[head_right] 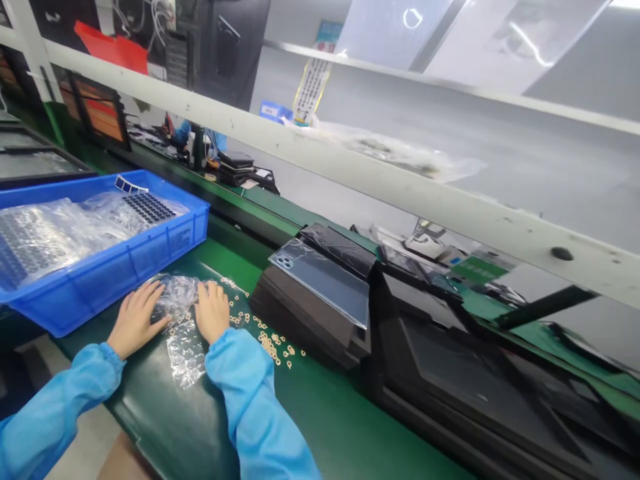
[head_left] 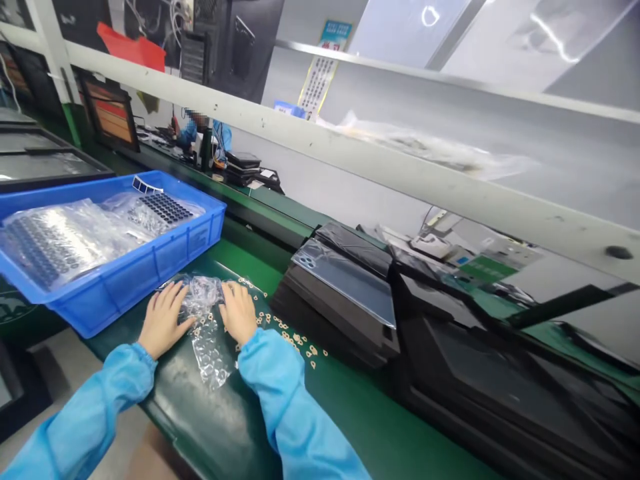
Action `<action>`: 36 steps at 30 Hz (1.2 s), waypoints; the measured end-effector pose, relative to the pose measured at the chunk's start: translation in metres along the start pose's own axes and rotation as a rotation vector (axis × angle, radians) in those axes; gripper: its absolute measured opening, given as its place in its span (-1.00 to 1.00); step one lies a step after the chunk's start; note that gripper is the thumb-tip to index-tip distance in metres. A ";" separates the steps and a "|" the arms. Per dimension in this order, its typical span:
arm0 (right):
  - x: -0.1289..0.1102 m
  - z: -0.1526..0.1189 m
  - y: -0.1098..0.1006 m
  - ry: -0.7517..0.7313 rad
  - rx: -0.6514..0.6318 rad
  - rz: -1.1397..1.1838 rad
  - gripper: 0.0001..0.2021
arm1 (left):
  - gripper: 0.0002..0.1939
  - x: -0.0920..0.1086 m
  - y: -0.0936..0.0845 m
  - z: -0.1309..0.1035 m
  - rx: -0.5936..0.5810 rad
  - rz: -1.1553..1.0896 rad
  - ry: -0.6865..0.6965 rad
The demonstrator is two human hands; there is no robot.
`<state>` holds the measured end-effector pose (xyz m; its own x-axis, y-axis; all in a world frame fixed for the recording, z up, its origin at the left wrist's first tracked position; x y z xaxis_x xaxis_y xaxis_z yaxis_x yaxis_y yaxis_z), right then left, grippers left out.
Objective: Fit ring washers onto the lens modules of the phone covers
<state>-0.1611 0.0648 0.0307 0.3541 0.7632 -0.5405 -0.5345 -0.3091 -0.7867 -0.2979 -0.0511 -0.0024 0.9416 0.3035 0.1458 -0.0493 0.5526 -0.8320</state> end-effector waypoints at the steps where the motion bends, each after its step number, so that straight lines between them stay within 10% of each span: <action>1: 0.004 0.013 0.002 0.001 0.013 -0.015 -0.52 | -0.36 0.002 0.003 0.003 -0.003 -0.001 0.009; 7: 0.034 0.045 0.011 0.046 0.139 0.031 -0.89 | -0.70 -0.005 0.016 0.007 -0.043 -0.038 0.017; 21: 0.104 0.068 -0.016 0.182 0.536 0.287 -0.73 | -0.74 -0.011 0.007 0.018 -0.108 -0.074 0.067; 36: 0.056 -0.004 0.025 0.303 0.344 0.099 -0.76 | -0.75 0.012 0.022 0.029 -0.169 -0.136 0.228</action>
<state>-0.1517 0.0974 -0.0201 0.4695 0.5237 -0.7108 -0.7820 -0.1270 -0.6101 -0.2978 -0.0126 -0.0030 0.9872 0.0428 0.1537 0.1203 0.4332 -0.8932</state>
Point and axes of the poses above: each hand's wrist, its own z-axis towards the middle knuckle, its own y-axis out of the palm, x = y × z, the point moved 7 cm from there along z, towards the middle knuckle, and after that the axes turned 7 degrees about z, right-handed, at the moved point
